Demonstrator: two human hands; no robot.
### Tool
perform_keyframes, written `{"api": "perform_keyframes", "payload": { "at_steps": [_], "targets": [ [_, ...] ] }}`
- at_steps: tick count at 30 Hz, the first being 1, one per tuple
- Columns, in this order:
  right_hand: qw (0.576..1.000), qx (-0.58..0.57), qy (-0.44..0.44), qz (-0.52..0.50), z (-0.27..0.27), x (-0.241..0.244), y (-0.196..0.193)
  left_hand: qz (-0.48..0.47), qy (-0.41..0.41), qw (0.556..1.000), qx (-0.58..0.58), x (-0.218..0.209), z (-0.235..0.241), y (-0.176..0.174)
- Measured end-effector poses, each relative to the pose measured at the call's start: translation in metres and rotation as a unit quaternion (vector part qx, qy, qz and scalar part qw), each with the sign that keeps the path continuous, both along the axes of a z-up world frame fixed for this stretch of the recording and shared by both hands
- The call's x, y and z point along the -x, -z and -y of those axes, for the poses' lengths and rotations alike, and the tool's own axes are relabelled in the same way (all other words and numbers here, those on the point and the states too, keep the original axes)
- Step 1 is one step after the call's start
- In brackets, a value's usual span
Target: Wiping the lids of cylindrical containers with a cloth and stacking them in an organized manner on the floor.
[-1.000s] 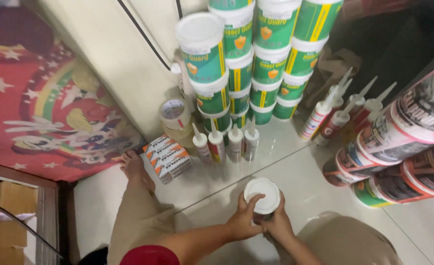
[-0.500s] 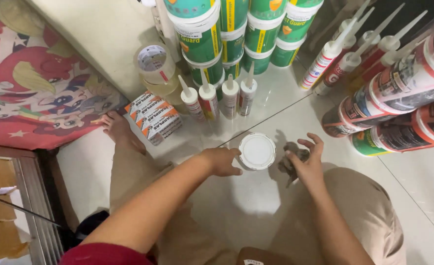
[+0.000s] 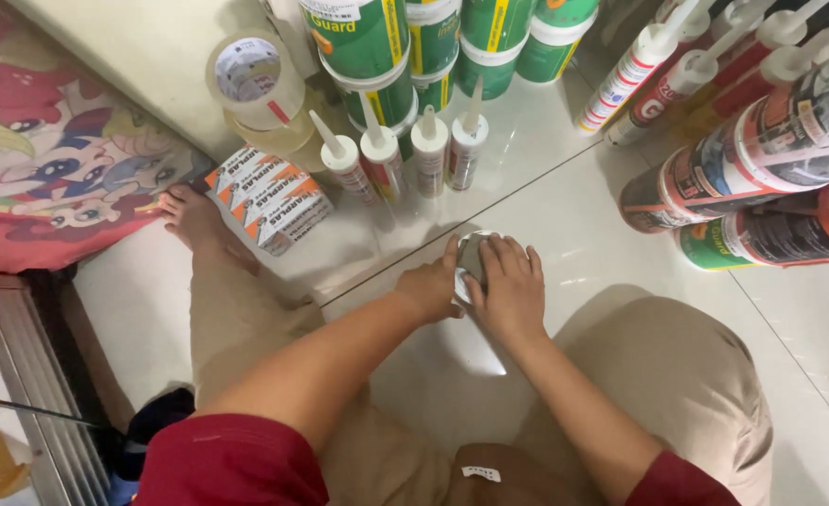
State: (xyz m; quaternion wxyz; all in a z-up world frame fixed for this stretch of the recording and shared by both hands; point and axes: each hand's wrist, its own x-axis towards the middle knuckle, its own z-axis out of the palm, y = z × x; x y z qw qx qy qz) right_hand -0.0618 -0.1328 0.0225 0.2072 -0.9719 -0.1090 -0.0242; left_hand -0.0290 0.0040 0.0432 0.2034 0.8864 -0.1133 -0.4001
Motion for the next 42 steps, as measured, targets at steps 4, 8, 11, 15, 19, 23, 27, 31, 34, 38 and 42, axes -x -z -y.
{"api": "perform_keyframes", "payload": {
  "at_steps": [4,8,11,15,19,23,27,31,34,38,42],
  "targets": [
    [0.998,0.019,-0.041,0.051,0.002,-0.007,0.009,-0.037,0.011,0.999,0.017,-0.002,-0.009,-0.012],
    [0.983,-0.024,-0.18,0.034,0.022,-0.014,0.025,-0.005,0.034,0.999,0.016,-0.007,-0.016,-0.008],
    [0.962,-0.078,-0.26,-0.018,0.037,-0.014,0.012,0.003,0.059,0.998,0.005,-0.009,-0.021,-0.001],
    [0.944,-0.152,-0.282,-0.082,0.062,-0.017,0.005,0.002,0.075,0.997,-0.01,-0.004,-0.02,-0.012],
    [0.975,-0.198,-0.079,-0.056,0.07,-0.024,0.015,-0.01,0.026,0.999,0.036,0.0,-0.019,-0.009],
    [0.993,-0.114,-0.035,0.006,0.039,-0.019,0.014,-0.023,-0.015,0.998,0.06,0.005,-0.016,0.006],
    [0.994,0.003,-0.084,0.071,0.027,-0.017,0.015,-0.014,-0.024,0.997,0.066,0.006,-0.017,0.002],
    [0.984,0.015,-0.172,0.033,0.022,-0.015,-0.002,0.005,0.016,1.0,0.005,0.003,-0.014,-0.005],
    [0.977,0.001,-0.203,-0.065,0.027,-0.008,-0.024,-0.004,0.011,1.0,-0.006,0.004,-0.012,-0.01],
    [0.955,0.018,-0.16,-0.248,0.033,-0.002,-0.064,0.0,-0.02,1.0,-0.005,0.008,-0.013,-0.016],
    [0.945,-0.088,-0.092,-0.301,0.071,-0.014,-0.042,0.016,-0.018,1.0,-0.014,0.009,-0.012,-0.018]
  ]
}}
